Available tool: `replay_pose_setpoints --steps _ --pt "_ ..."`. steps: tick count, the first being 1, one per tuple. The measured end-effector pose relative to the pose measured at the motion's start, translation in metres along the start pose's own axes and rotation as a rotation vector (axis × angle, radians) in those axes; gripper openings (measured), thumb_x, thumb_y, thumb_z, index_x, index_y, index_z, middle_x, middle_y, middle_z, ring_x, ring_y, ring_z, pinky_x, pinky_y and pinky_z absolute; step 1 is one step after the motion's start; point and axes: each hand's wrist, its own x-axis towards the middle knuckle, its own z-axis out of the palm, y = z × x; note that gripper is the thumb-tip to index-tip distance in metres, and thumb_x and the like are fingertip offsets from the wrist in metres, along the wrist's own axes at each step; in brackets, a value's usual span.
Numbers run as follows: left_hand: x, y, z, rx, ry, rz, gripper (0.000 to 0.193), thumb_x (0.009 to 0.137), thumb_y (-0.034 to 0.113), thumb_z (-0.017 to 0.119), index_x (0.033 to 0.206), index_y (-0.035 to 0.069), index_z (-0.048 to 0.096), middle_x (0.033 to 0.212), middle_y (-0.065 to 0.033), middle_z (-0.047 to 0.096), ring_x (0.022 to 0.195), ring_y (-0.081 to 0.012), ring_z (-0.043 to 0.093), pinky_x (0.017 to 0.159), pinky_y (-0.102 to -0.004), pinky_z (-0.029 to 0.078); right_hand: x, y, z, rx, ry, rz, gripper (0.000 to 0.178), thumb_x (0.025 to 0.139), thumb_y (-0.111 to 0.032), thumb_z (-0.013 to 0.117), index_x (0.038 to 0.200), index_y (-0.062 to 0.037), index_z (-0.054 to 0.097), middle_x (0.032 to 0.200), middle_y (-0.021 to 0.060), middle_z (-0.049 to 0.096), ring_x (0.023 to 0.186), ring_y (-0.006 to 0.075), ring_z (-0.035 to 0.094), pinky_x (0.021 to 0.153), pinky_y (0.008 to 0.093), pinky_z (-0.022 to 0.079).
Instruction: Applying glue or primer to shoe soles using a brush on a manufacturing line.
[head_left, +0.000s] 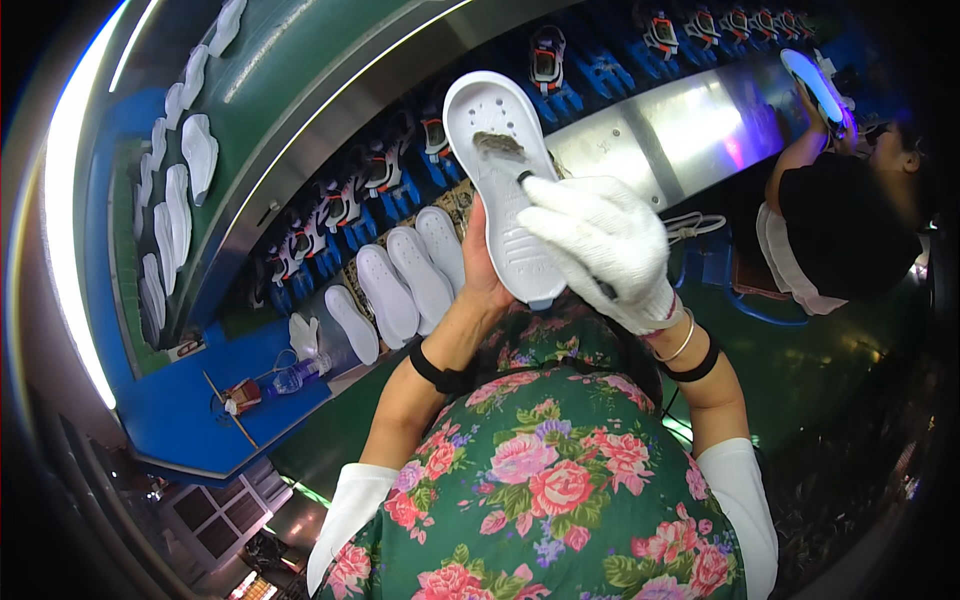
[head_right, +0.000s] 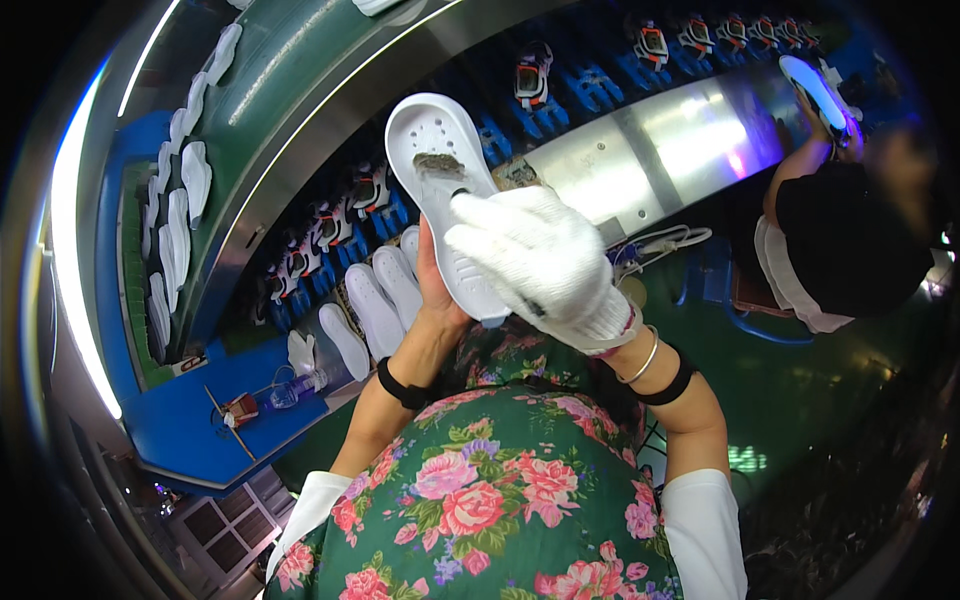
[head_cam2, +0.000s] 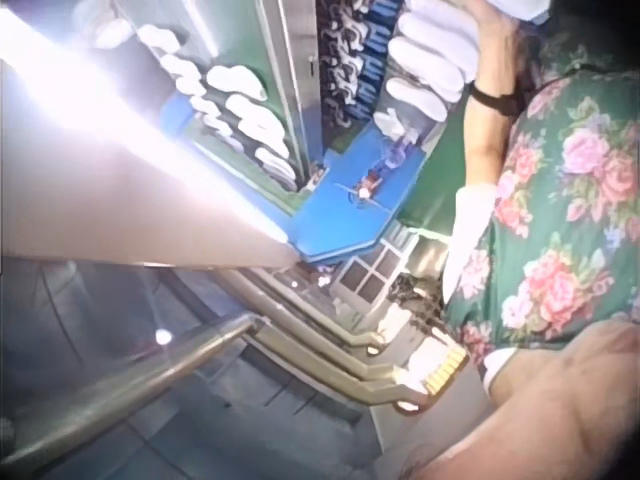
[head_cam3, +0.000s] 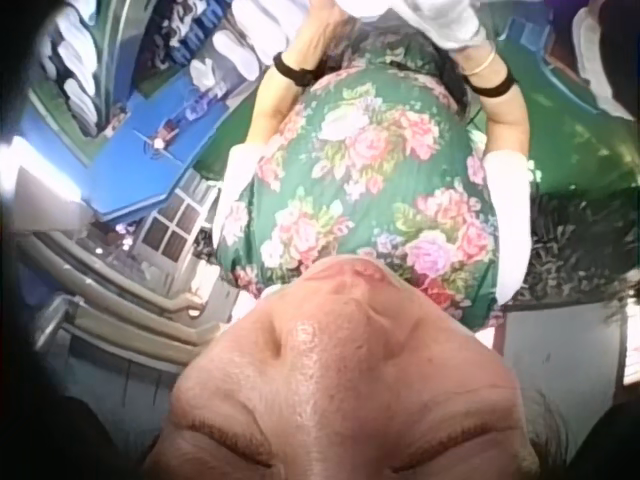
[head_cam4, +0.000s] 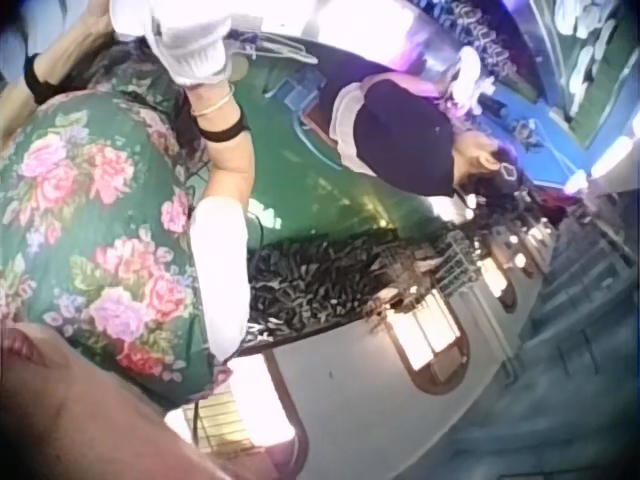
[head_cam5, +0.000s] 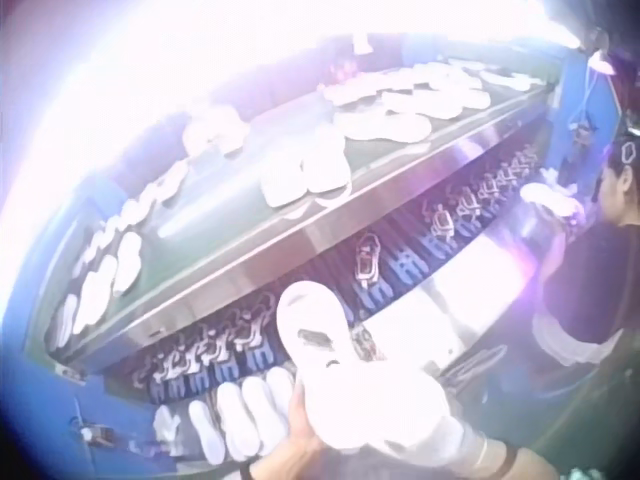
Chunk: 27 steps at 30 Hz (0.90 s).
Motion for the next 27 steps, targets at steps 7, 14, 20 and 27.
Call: replay_pose_setpoints --steps 7,14,20,27 --pt "0.019 0.007 0.008 -0.130 -0.082 0.097 0.089 0.092 0.076 0.035 0.150 0.009 0.033 0.142 -0.0235 0.049 0.125 -0.0382 0.054 0.106 -0.0503 0.047 -0.009 0.015 0.000 0.183 0.093 0.132 0.024 0.076 -0.004 0.075 0.100 -0.0055 0.075 0.102 0.0122 0.074 0.087 0.0275 0.070 0.080 0.0359 0.055" --pt "0.033 0.014 0.007 -0.124 -0.143 0.070 0.087 0.090 0.075 0.042 0.147 0.009 0.037 0.138 -0.0198 0.050 0.120 -0.0410 0.054 0.096 -0.0608 0.050 -0.024 -0.001 0.003 0.322 -0.085 0.128 0.025 0.073 -0.004 0.078 0.098 -0.0071 0.075 0.102 0.0114 0.074 0.089 0.0271 0.071 0.082 0.0364 0.055" --pt "0.040 0.018 0.003 -0.101 -0.091 0.021 0.097 0.083 0.075 0.057 0.145 0.004 0.037 0.136 -0.0243 0.048 0.122 -0.0439 0.050 0.094 -0.0621 0.050 -0.024 0.005 -0.004 0.124 -0.105 -0.037 0.030 0.076 -0.005 0.077 0.105 -0.0083 0.074 0.107 0.0111 0.073 0.094 0.0263 0.070 0.079 0.0355 0.055" --pt "0.045 0.017 0.012 -0.148 -0.185 0.074 0.097 0.087 0.079 0.041 0.147 0.003 0.036 0.139 -0.0190 0.050 0.119 -0.0426 0.055 0.091 -0.0608 0.054 -0.031 0.009 -0.007 0.189 -0.001 0.217 0.022 0.076 -0.006 0.079 0.098 -0.0108 0.077 0.099 0.0076 0.075 0.091 0.0243 0.071 0.078 0.0337 0.056"
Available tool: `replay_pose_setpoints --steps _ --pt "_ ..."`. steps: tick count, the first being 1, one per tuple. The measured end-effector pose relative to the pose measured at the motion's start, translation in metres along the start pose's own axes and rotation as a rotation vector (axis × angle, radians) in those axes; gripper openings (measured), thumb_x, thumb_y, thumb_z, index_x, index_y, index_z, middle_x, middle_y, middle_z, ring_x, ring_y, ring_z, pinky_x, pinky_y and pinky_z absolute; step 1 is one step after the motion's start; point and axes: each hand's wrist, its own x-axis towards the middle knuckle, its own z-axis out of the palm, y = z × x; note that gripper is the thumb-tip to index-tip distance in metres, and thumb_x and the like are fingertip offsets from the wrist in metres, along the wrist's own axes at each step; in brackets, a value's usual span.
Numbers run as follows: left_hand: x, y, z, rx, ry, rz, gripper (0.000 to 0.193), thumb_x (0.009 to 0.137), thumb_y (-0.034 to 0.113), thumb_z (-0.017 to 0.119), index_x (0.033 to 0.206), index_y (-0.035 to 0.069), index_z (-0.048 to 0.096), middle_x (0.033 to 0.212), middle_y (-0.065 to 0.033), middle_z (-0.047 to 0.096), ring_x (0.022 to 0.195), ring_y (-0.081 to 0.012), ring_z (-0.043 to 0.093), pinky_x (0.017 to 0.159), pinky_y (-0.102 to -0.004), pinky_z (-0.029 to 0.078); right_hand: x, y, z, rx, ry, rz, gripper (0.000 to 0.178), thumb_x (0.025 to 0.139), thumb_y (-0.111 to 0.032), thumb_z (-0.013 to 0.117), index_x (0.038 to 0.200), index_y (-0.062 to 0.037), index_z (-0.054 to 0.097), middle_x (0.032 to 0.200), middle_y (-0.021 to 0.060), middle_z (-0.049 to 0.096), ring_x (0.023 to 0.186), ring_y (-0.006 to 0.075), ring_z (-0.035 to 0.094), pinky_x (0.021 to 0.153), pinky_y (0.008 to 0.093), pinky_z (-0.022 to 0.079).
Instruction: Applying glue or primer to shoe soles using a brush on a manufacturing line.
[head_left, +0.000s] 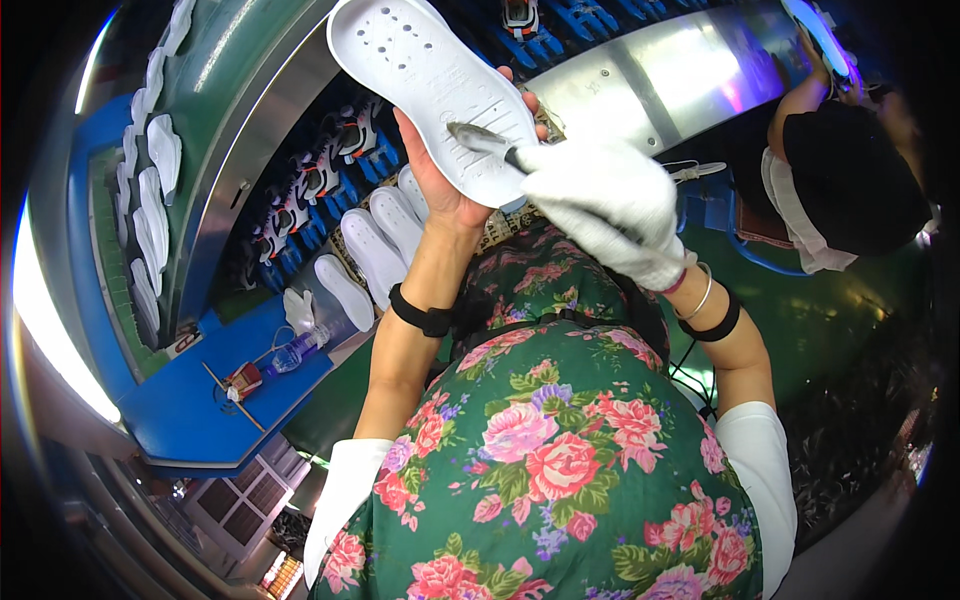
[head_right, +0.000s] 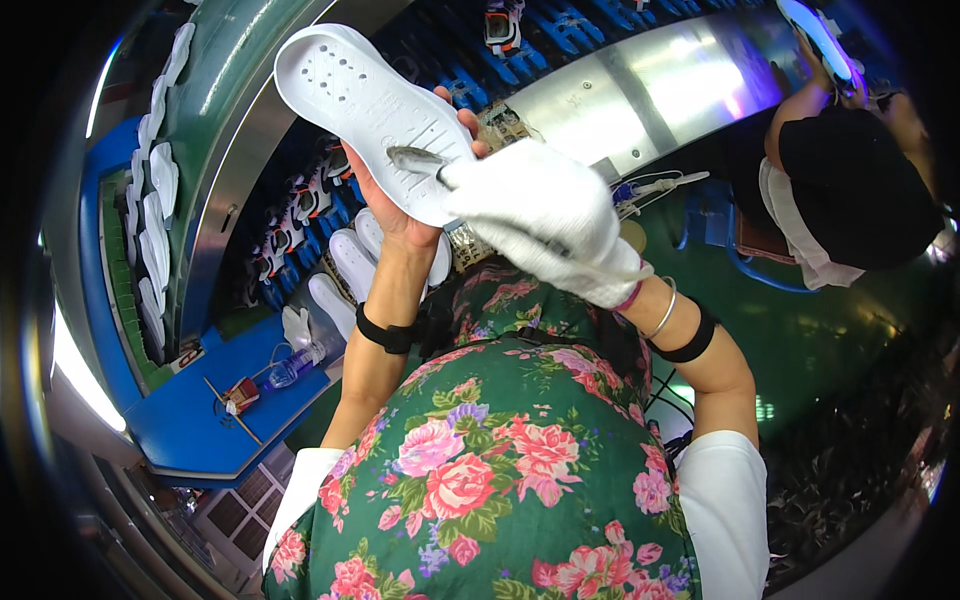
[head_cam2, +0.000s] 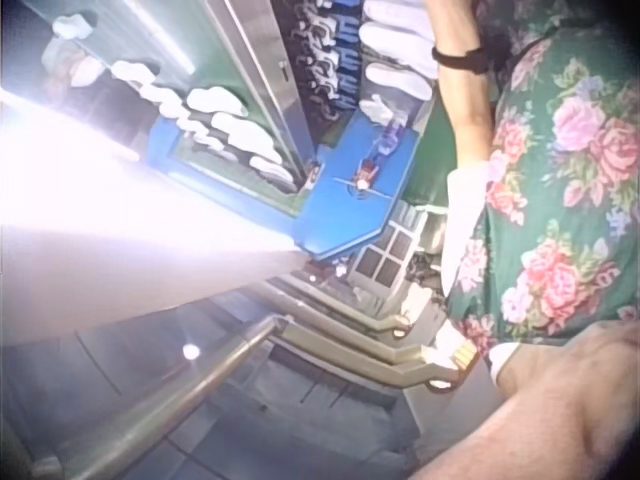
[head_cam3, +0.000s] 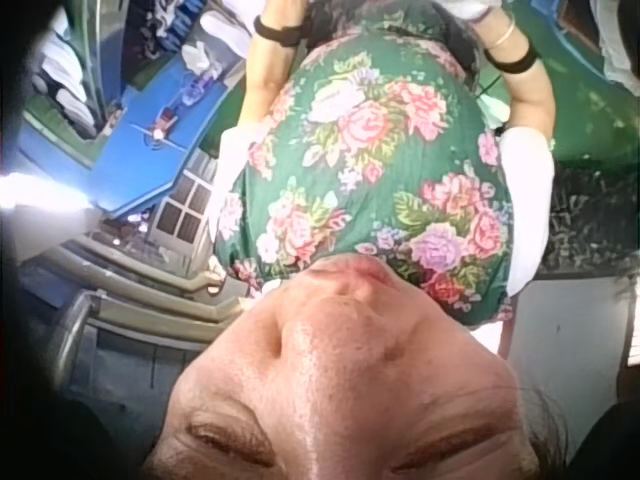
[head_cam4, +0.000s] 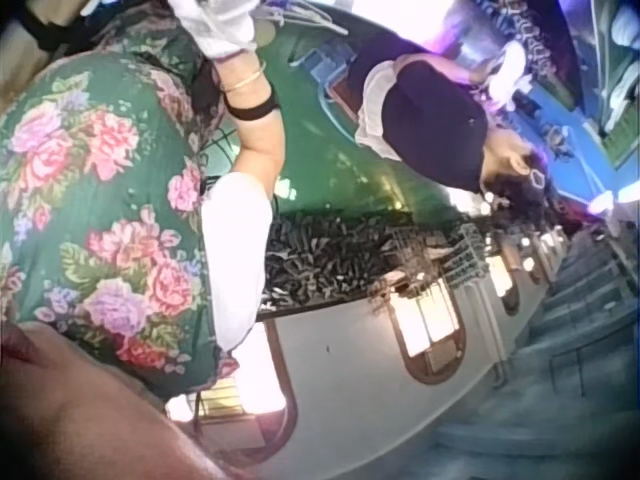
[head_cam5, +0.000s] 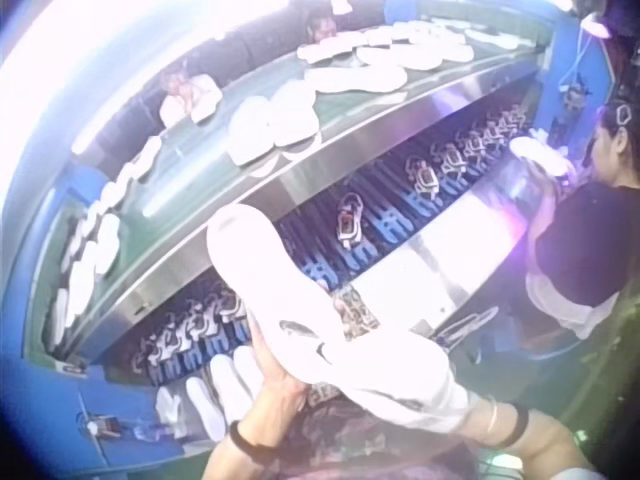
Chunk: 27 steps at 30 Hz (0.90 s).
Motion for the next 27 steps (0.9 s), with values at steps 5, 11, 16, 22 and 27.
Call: replay_pose_setpoints --steps 5,11,16,22,27 --pt "-0.001 0.004 -0.006 -0.016 -0.021 -0.023 0.101 0.084 0.080 0.045 0.150 0.004 0.033 0.144 -0.0212 0.045 0.115 -0.0458 0.057 0.090 -0.0600 0.054 -0.003 -0.007 -0.004 0.153 -0.179 -0.016 0.018 0.076 -0.005 0.079 0.094 -0.0088 0.077 0.097 0.0086 0.075 0.087 0.0228 0.072 0.076 0.0333 0.056" --pt "0.001 0.013 -0.009 0.083 -0.065 -0.118 0.102 0.083 0.078 0.050 0.152 0.005 0.030 0.146 -0.0251 0.042 0.112 -0.0469 0.059 0.087 -0.0570 0.056 -0.005 0.001 -0.009 0.000 -0.163 -0.158 0.020 0.078 -0.003 0.075 0.098 -0.0082 0.075 0.104 0.0094 0.074 0.087 0.0254 0.070 0.074 0.0336 0.056" --pt "0.002 0.021 -0.013 0.089 -0.166 -0.208 0.103 0.083 0.076 0.052 0.153 0.005 0.027 0.146 -0.0291 0.039 0.115 -0.0485 0.057 0.089 -0.0569 0.055 -0.008 -0.004 -0.012 0.342 -0.190 0.143 0.018 0.075 -0.003 0.078 0.093 -0.0068 0.076 0.100 0.0104 0.075 0.087 0.0246 0.070 0.073 0.0331 0.056" --pt "0.011 0.033 -0.006 0.429 -0.057 -0.330 0.099 0.078 0.078 0.056 0.151 0.013 0.036 0.142 -0.0253 0.043 0.101 -0.0404 0.052 0.078 -0.0502 0.046 -0.016 -0.006 -0.005 0.071 -0.226 -0.148 0.017 0.075 -0.004 0.079 0.090 -0.0082 0.075 0.097 0.0094 0.074 0.080 0.0242 0.069 0.070 0.0337 0.054" --pt "0.014 0.031 -0.012 0.273 -0.173 -0.375 0.101 0.079 0.077 0.056 0.151 0.010 0.035 0.143 -0.0277 0.042 0.104 -0.0423 0.054 0.081 -0.0509 0.049 -0.017 -0.006 -0.017 0.616 -0.173 0.410 0.010 0.076 0.004 0.077 0.085 -0.0010 0.074 0.089 0.0125 0.074 0.089 0.0216 0.071 0.081 0.0347 0.056"
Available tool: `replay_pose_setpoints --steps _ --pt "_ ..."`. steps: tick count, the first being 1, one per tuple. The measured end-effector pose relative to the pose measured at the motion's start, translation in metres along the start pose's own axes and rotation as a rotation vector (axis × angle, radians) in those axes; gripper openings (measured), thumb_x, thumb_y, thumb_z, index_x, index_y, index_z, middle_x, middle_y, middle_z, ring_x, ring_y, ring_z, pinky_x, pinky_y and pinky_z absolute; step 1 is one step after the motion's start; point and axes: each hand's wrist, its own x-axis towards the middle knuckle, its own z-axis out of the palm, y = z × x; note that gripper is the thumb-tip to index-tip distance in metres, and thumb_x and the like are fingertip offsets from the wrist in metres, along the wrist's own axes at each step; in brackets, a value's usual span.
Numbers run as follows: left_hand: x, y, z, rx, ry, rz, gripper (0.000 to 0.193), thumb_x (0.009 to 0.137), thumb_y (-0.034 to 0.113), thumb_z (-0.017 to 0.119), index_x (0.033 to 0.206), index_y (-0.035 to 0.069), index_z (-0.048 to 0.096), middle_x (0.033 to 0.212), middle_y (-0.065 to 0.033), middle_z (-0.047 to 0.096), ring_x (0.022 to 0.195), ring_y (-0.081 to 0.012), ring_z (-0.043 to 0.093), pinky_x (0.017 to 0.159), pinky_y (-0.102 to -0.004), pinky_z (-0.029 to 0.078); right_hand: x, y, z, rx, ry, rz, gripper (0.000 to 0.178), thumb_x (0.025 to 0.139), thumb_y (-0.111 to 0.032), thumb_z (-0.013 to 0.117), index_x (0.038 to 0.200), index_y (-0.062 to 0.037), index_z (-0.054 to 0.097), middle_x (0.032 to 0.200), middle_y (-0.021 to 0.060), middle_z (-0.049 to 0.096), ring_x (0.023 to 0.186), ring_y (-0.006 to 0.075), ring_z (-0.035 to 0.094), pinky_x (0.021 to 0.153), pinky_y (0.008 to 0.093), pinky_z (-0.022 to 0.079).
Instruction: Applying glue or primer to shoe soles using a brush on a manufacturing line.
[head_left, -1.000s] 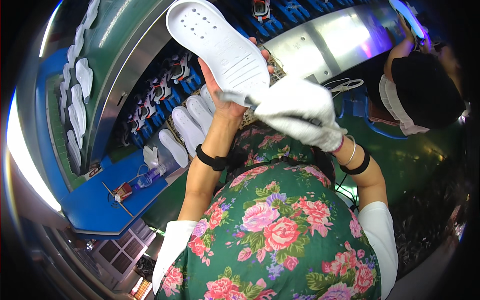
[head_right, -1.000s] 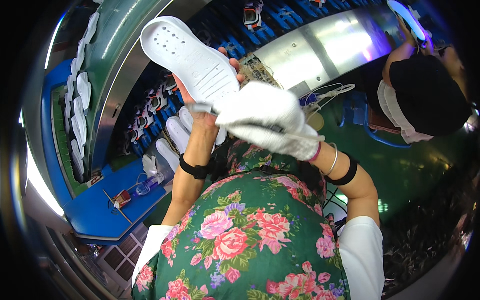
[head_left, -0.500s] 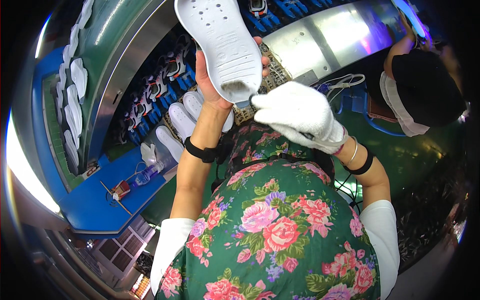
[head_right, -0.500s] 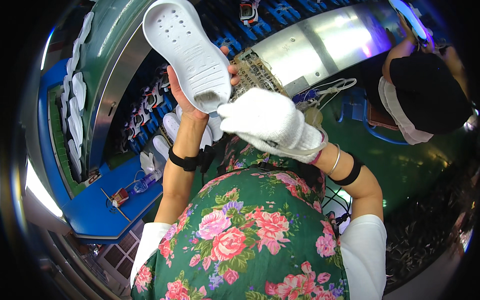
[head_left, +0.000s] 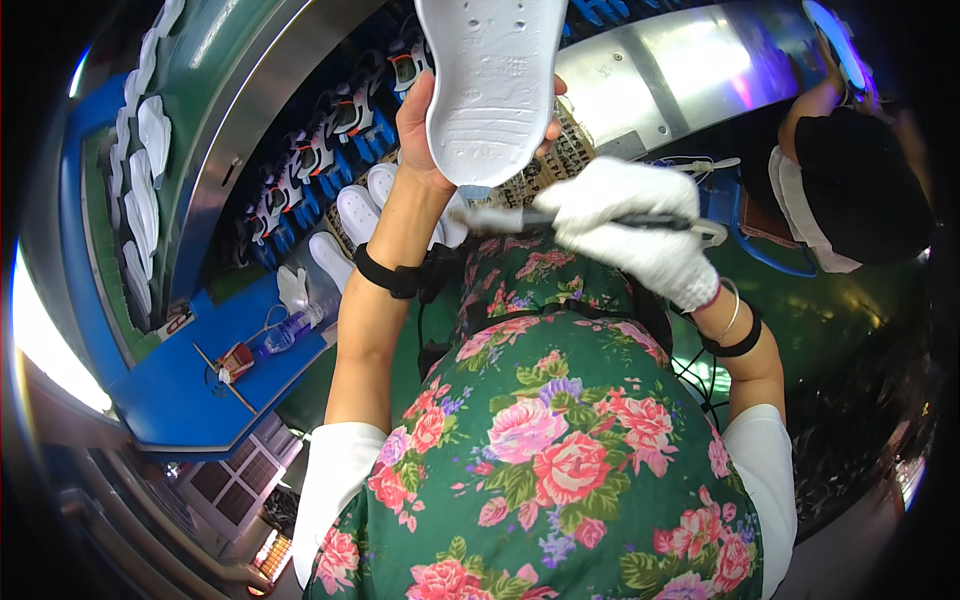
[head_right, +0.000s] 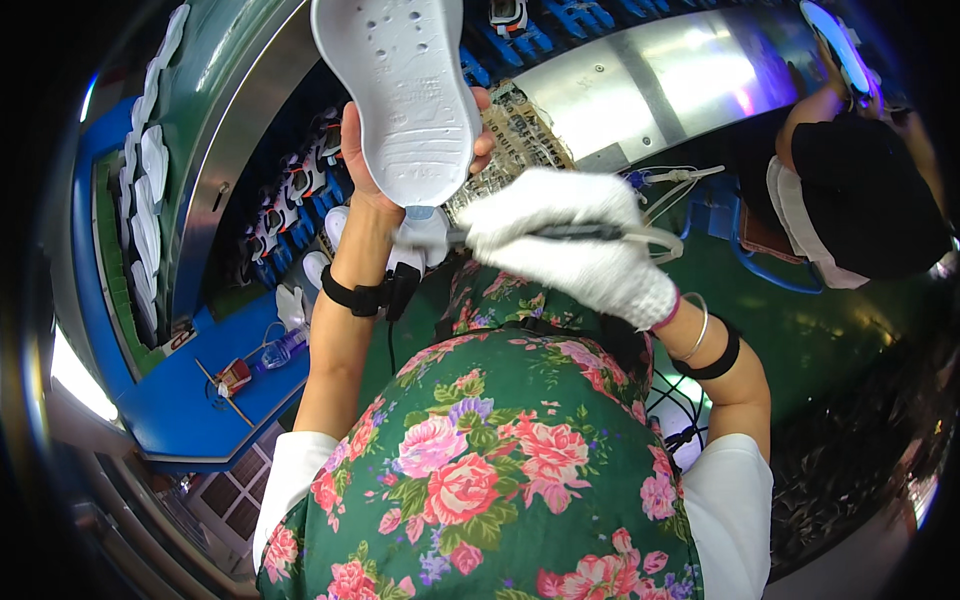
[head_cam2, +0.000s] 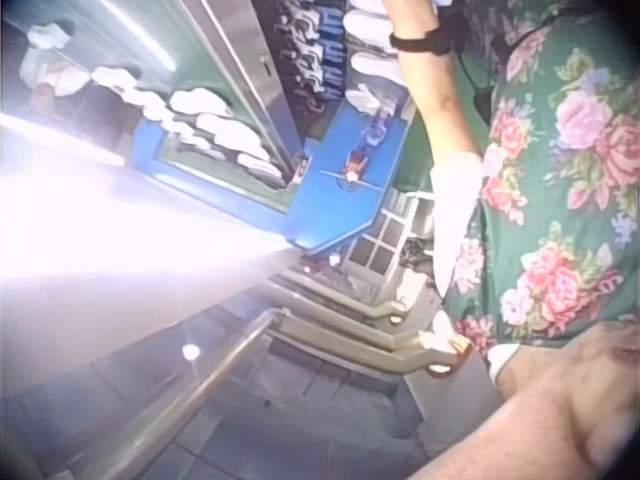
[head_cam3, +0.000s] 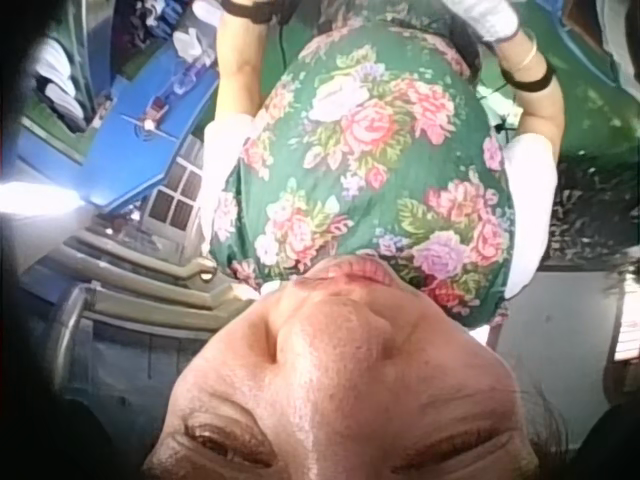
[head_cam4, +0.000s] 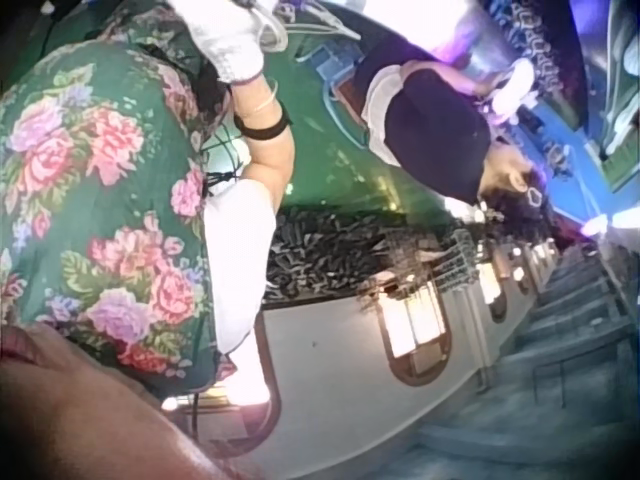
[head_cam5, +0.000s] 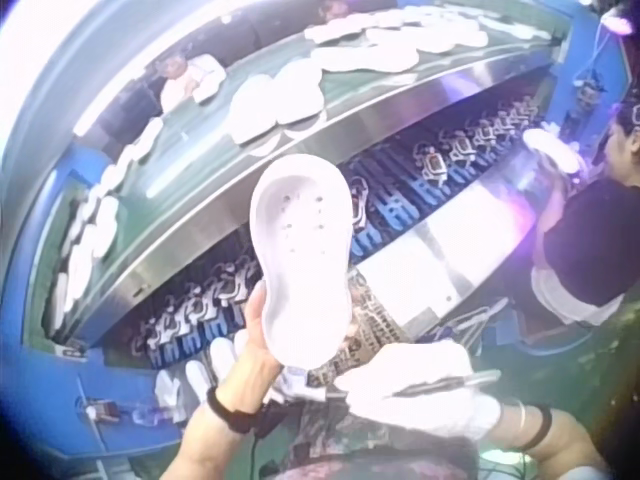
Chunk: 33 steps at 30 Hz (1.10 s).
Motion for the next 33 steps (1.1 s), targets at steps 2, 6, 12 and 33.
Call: replay_pose_setpoints --steps 2,6,12,33 --pt "0.001 -0.003 0.002 -0.111 -0.055 -0.006 0.095 0.085 0.072 0.051 0.153 0.009 0.032 0.142 -0.0324 0.042 0.105 -0.0466 0.058 0.090 -0.0537 0.050 0.007 -0.002 -0.006 -0.200 0.088 -0.130 0.012 0.076 0.003 0.076 0.087 -0.0004 0.073 0.093 0.0141 0.074 0.089 0.0234 0.071 0.083 0.0350 0.055" --pt "0.008 -0.005 0.016 -0.078 0.215 -0.022 0.077 0.098 0.059 0.034 0.154 0.006 0.029 0.142 -0.0370 0.040 0.110 -0.0500 0.059 0.090 -0.0563 0.052 0.013 -0.005 -0.018 -0.611 -0.012 -0.435 0.020 0.076 -0.001 0.074 0.096 -0.0036 0.074 0.103 0.0133 0.074 0.088 0.0253 0.070 0.078 0.0357 0.056" --pt "0.008 0.000 0.003 -0.151 0.090 -0.138 0.078 0.097 0.060 0.037 0.155 0.008 0.029 0.144 -0.0368 0.038 0.110 -0.0501 0.059 0.090 -0.0574 0.050 0.001 0.001 -0.009 -0.456 -0.160 -0.373 0.021 0.072 -0.001 0.078 0.092 -0.0071 0.075 0.102 0.0122 0.074 0.084 0.0259 0.070 0.075 0.0347 0.056" --pt "0.019 -0.025 -0.002 -0.177 0.106 0.100 0.085 0.093 0.067 0.041 0.153 0.008 0.031 0.142 -0.0291 0.043 0.109 -0.0457 0.057 0.089 -0.0548 0.054 -0.007 -0.005 -0.005 0.402 0.194 0.167 0.013 0.086 0.005 0.065 0.096 0.0050 0.073 0.098 0.0134 0.074 0.073 0.0136 0.066 0.068 0.0257 0.054"
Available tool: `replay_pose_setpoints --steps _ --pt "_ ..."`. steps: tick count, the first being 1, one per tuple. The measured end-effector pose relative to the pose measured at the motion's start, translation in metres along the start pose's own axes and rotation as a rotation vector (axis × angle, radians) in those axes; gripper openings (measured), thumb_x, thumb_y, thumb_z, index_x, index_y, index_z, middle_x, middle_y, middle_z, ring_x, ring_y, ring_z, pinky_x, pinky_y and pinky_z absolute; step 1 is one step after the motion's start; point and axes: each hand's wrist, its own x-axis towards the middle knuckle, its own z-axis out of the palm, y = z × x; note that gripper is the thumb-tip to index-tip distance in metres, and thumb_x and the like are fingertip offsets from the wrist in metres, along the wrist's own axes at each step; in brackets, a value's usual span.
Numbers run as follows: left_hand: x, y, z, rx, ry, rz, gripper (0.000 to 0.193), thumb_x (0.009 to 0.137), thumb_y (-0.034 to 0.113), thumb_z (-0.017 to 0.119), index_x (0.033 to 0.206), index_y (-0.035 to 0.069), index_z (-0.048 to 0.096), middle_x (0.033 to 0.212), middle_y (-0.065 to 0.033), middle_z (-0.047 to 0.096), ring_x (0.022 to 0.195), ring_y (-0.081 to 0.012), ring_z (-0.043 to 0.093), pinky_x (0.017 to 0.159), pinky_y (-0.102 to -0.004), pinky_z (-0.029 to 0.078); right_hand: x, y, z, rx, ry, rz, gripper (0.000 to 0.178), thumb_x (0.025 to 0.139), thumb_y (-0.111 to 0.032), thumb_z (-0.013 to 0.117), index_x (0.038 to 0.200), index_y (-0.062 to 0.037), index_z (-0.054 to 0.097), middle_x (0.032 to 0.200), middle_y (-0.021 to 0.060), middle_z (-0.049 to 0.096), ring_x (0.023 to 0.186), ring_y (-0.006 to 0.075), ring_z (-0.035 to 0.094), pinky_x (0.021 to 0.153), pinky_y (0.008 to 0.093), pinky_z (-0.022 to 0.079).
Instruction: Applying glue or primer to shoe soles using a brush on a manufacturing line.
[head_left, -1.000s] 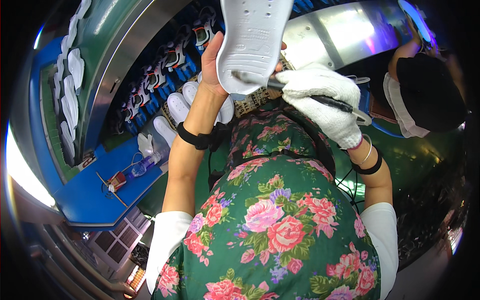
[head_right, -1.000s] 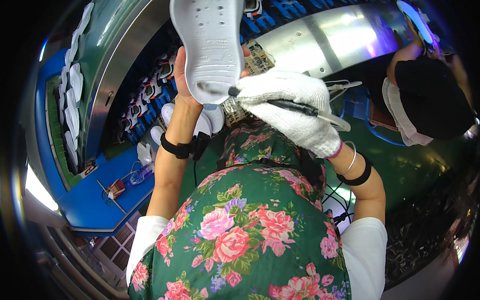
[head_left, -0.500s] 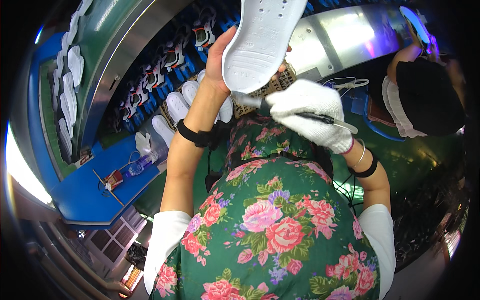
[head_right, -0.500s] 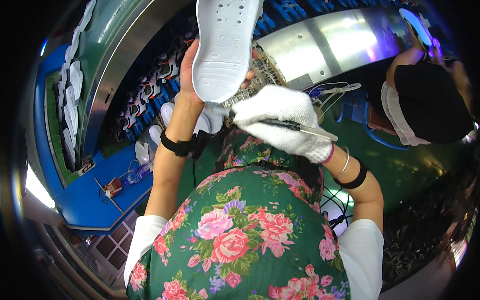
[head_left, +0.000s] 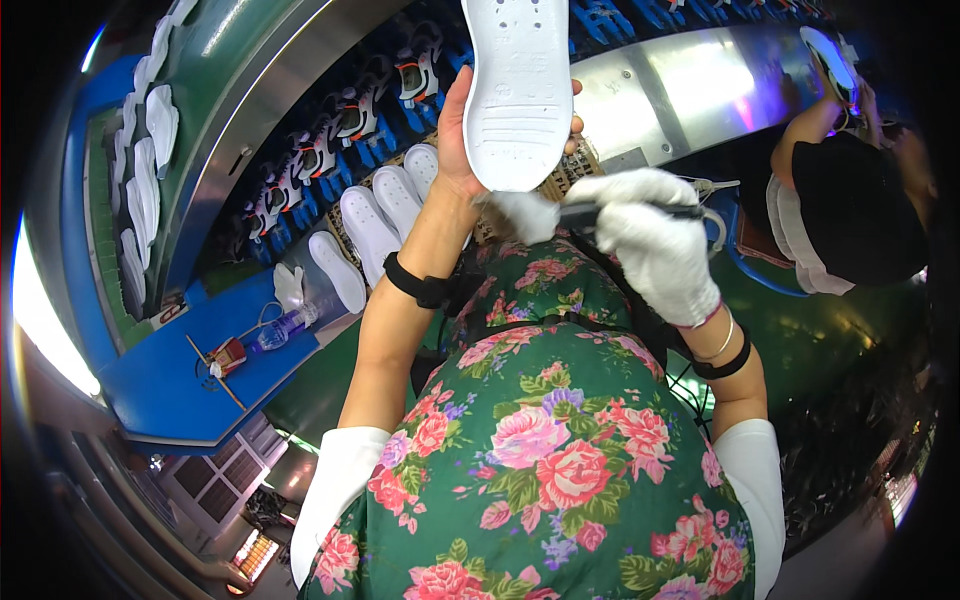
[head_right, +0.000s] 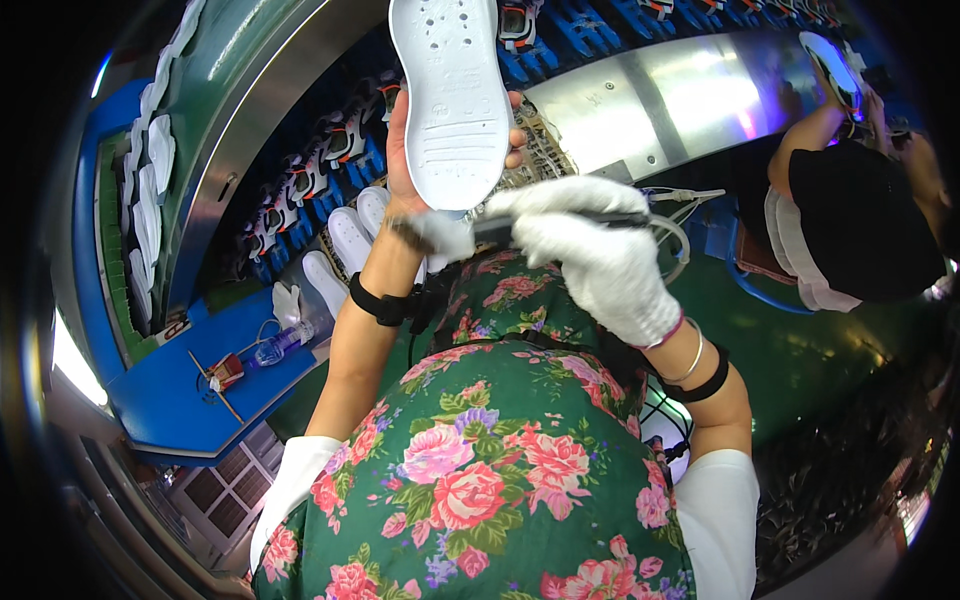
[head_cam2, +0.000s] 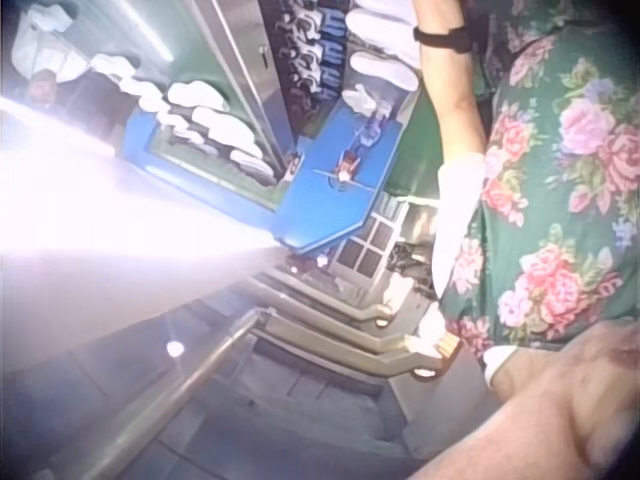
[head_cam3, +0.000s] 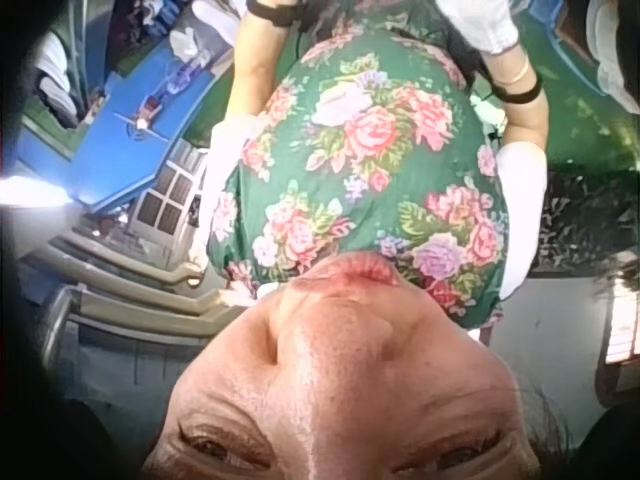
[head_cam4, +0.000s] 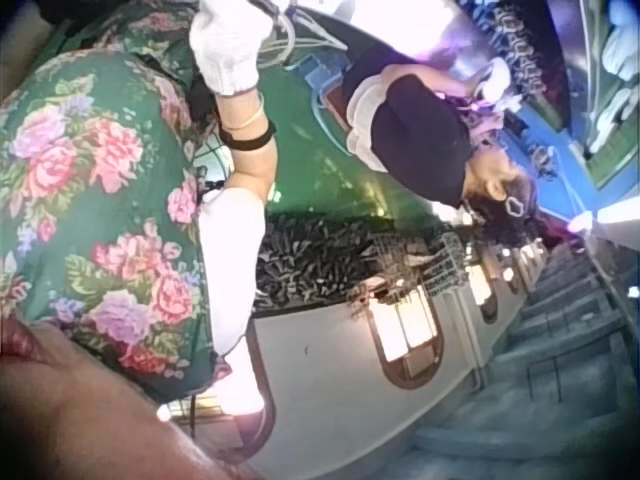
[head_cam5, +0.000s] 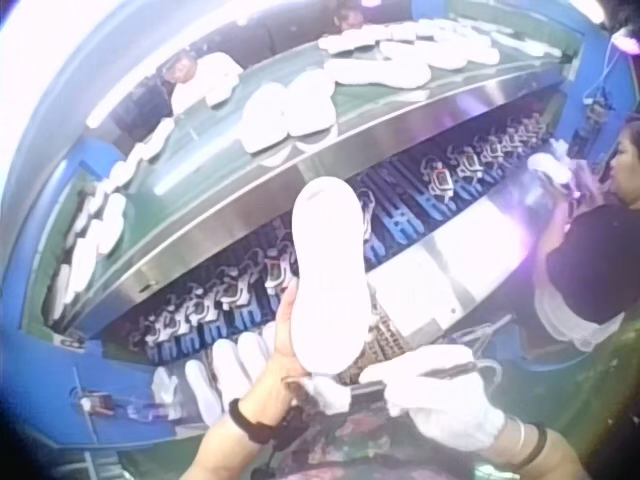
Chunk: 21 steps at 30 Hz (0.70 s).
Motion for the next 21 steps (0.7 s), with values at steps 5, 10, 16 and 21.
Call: replay_pose_setpoints --steps 5,10,16,21 --pt "-0.005 -0.010 0.016 -0.147 0.108 0.006 0.078 0.096 0.061 0.042 0.153 0.009 0.032 0.138 -0.0299 0.047 0.113 -0.0490 0.056 0.090 -0.0597 0.052 0.018 -0.015 -0.009 -0.191 0.149 -0.017 0.014 0.084 0.000 0.069 0.097 0.0017 0.074 0.097 0.0159 0.074 0.071 0.0159 0.066 0.070 0.0269 0.054" --pt "-0.015 -0.025 0.008 -0.075 0.065 -0.061 0.075 0.098 0.055 0.040 0.149 0.002 0.037 0.133 -0.0311 0.053 0.109 -0.0463 0.062 0.084 -0.0562 0.057 0.060 -0.051 -0.035 -0.970 -0.122 -0.527 0.019 0.081 -0.004 0.077 0.100 -0.0020 0.075 0.099 0.0100 0.074 0.090 0.0155 0.070 0.082 0.0292 0.056" --pt "-0.015 -0.025 0.012 -0.146 0.082 -0.149 0.071 0.097 0.056 0.044 0.151 0.010 0.038 0.139 -0.0292 0.050 0.107 -0.0516 0.060 0.087 -0.0574 0.053 0.074 -0.057 -0.038 -1.329 -0.132 -0.991 0.023 0.079 -0.002 0.072 0.101 -0.0046 0.073 0.102 0.0130 0.072 0.089 0.0282 0.069 0.080 0.0361 0.054" --pt "-0.014 -0.007 0.009 -0.149 0.162 -0.074 0.074 0.097 0.057 0.043 0.152 0.009 0.034 0.141 -0.0319 0.046 0.111 -0.0514 0.059 0.094 -0.0621 0.050 0.020 -0.018 -0.008 -1.208 -0.263 -0.824 0.027 0.074 -0.001 0.077 0.101 -0.0075 0.074 0.103 0.0119 0.073 0.087 0.0278 0.071 0.076 0.0362 0.057"
